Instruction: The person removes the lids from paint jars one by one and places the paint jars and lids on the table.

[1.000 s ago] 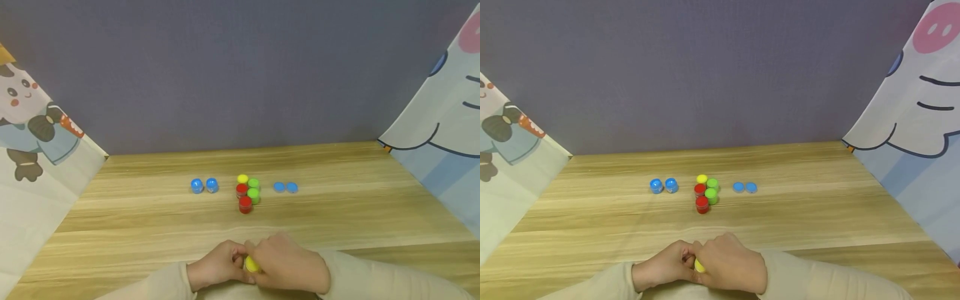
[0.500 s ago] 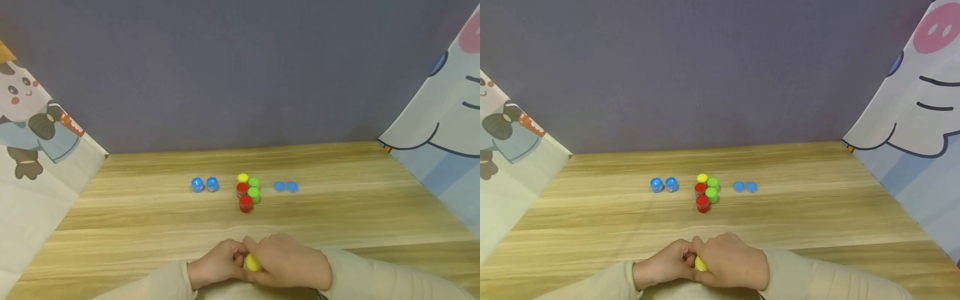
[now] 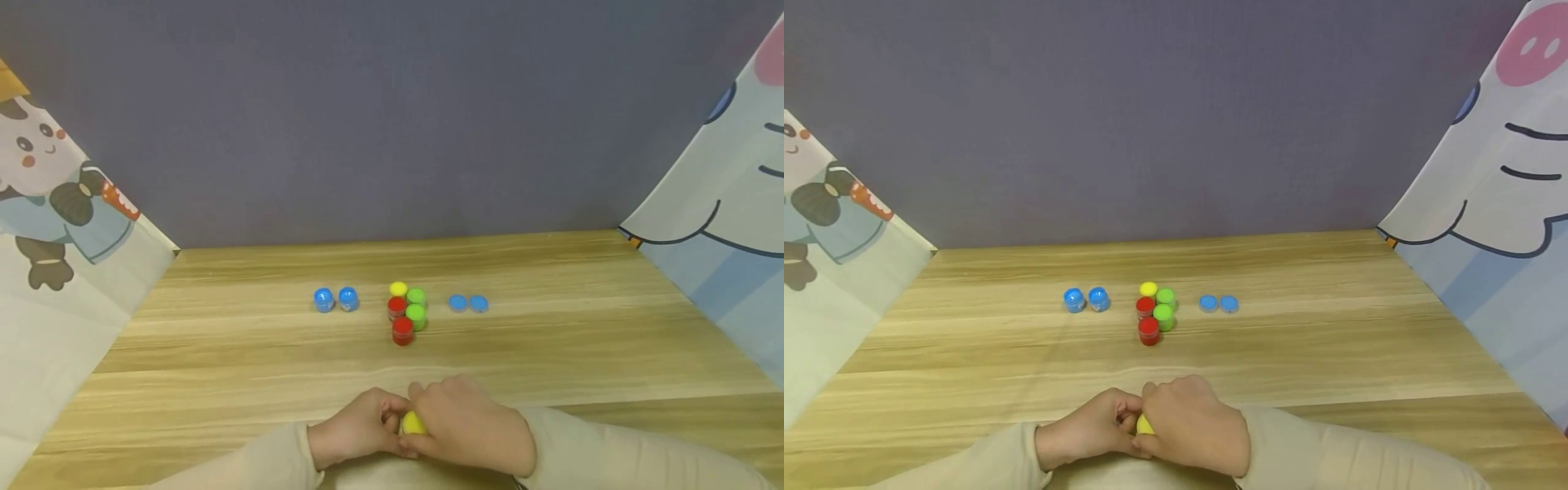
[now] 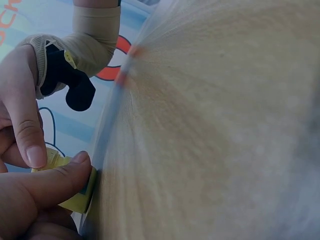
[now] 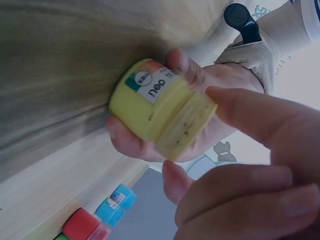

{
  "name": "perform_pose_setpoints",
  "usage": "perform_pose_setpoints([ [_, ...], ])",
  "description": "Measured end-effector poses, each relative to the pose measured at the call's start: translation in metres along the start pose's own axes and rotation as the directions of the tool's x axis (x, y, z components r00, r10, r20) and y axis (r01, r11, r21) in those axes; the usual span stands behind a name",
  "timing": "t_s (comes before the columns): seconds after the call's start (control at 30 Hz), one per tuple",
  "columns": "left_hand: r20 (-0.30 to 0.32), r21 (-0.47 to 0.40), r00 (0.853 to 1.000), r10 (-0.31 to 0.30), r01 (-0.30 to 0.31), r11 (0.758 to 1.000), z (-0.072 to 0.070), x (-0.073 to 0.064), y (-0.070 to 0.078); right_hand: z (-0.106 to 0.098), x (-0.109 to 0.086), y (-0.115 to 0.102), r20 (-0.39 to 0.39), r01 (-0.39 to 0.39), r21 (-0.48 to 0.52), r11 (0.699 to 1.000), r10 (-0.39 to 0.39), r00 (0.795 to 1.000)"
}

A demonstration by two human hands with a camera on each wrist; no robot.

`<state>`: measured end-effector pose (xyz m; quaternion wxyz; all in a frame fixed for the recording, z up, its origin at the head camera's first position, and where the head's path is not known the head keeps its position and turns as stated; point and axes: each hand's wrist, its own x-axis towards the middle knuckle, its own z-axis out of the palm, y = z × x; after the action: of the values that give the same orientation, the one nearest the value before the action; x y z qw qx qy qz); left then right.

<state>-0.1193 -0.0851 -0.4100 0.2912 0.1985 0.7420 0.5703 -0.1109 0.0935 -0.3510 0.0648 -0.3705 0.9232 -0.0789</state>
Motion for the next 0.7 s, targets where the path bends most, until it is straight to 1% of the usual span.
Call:
perform_pose_setpoints([
  [0.13,0.000,0.012,1.000,-0.001,0.001,1.000,0.000,0.000,0.000,-0.001,0.001,-0.003,0.025,-0.007,-0.005,1.000,0.007,1.000],
  [0.3,0.000,0.024,1.000,0.004,-0.004,1.000,0.000,0.000,0.000,-0.002,0.000,-0.004,0.031,0.005,-0.008,1.000,-0.005,1.000],
  [0.43,0.003,0.025,1.000,0.006,-0.006,1.000,0.000,0.000,0.000,-0.005,0.000,-0.002,0.037,0.036,0.012,0.999,-0.037,0.999],
  [0.57,0.003,0.035,1.000,0.007,-0.007,0.999,0.000,-0.001,0.001,-0.008,0.001,0.000,0.054,0.067,0.052,0.996,-0.069,0.996],
  [0.7,0.008,0.038,1.000,0.010,-0.011,0.999,-0.001,-0.002,0.002,-0.011,0.002,0.001,0.077,0.084,0.071,0.994,-0.090,0.993],
])
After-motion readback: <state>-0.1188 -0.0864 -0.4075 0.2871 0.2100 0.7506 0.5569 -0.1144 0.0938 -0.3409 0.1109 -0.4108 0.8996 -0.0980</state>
